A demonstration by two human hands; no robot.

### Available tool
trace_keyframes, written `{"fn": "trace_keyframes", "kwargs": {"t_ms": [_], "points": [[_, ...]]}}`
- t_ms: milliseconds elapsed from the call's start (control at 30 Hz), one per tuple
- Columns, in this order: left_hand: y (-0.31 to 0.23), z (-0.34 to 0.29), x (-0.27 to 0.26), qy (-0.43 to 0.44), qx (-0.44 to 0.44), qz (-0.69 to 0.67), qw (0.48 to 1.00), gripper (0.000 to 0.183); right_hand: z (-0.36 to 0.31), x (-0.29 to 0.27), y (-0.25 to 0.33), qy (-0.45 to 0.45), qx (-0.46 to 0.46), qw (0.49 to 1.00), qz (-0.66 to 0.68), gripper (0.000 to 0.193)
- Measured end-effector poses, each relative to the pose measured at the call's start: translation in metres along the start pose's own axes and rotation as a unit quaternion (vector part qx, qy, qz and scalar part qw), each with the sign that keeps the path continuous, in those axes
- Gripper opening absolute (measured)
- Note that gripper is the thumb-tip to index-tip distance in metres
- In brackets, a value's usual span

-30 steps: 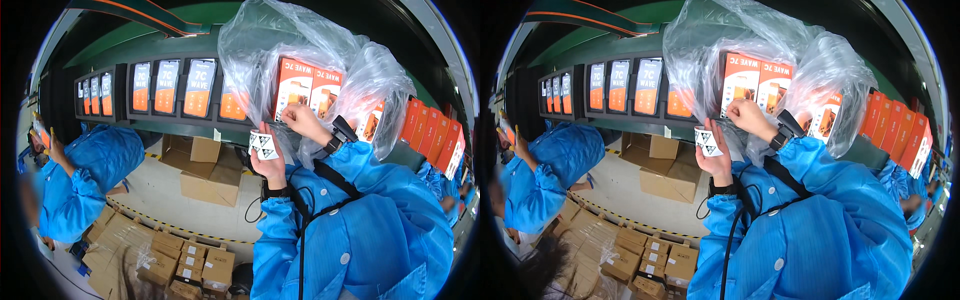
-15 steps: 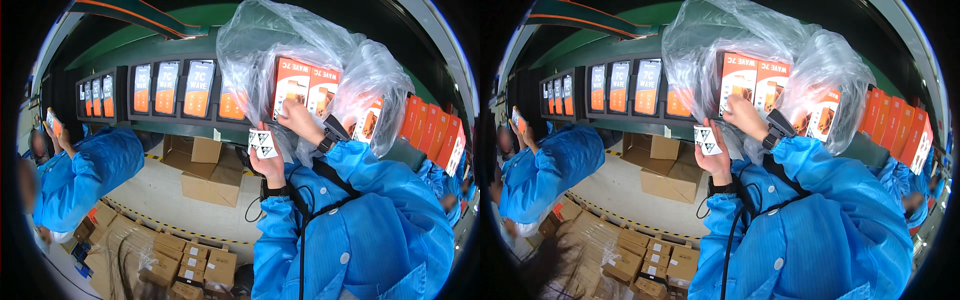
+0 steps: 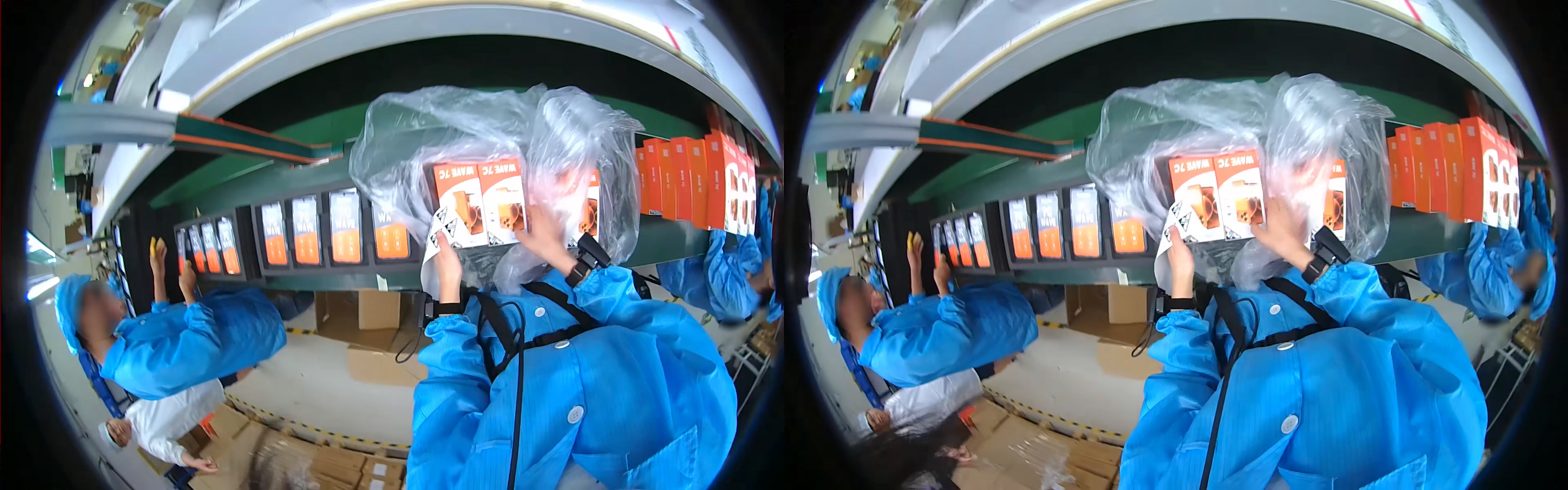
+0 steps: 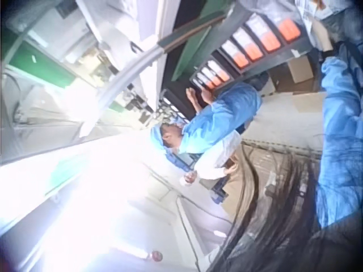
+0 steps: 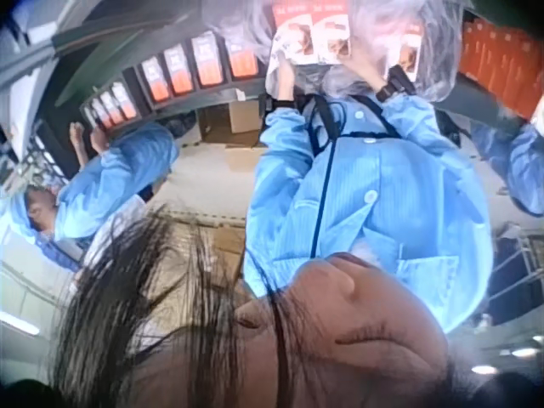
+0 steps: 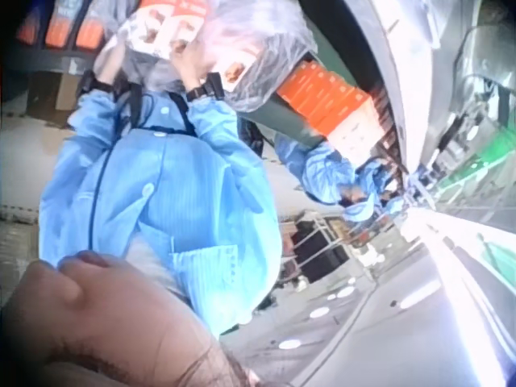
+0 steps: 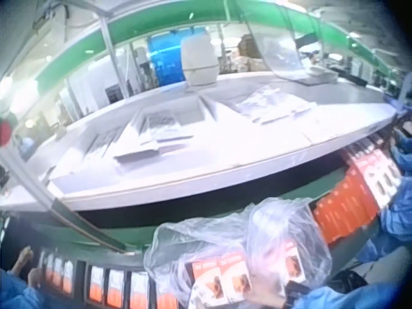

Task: Labeling and packaging electronic device boxes on a production line.

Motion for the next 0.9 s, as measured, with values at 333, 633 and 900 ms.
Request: {"fn": "trace_keyframes", "kwargs": {"t_ms": [333, 633, 900], "points": [[0.021, 0.027, 0.006, 0.044, 0.056, -0.255, 0.964, 0.047, 0.031, 0.026, -0.016, 0.266, 0.18, 0.83, 0.455, 0.055], [-0.074, -0.045, -0.036, -0.007, 0.154, -0.189, 0.97, 0.045, -0.019, -0.062, 0.044, 0.22, 0.092, 0.78, 0.579, 0.066], [-0.146, -0.131, -0.012, 0.241, 0.026, -0.186, 0.952, 0.041, -0.081, -0.197, -0.05, 0.071, 0.059, 0.65, 0.754, 0.067]]}}
Point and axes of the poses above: each hand's wrist, its own z-axis towards the middle knuckle, its own x-axis out of the palm, y = z × x, the point moved 2 cm from there along z, towards the middle knuckle, and after that the axes turned 13 degrees about x, right-handed, at the moved point
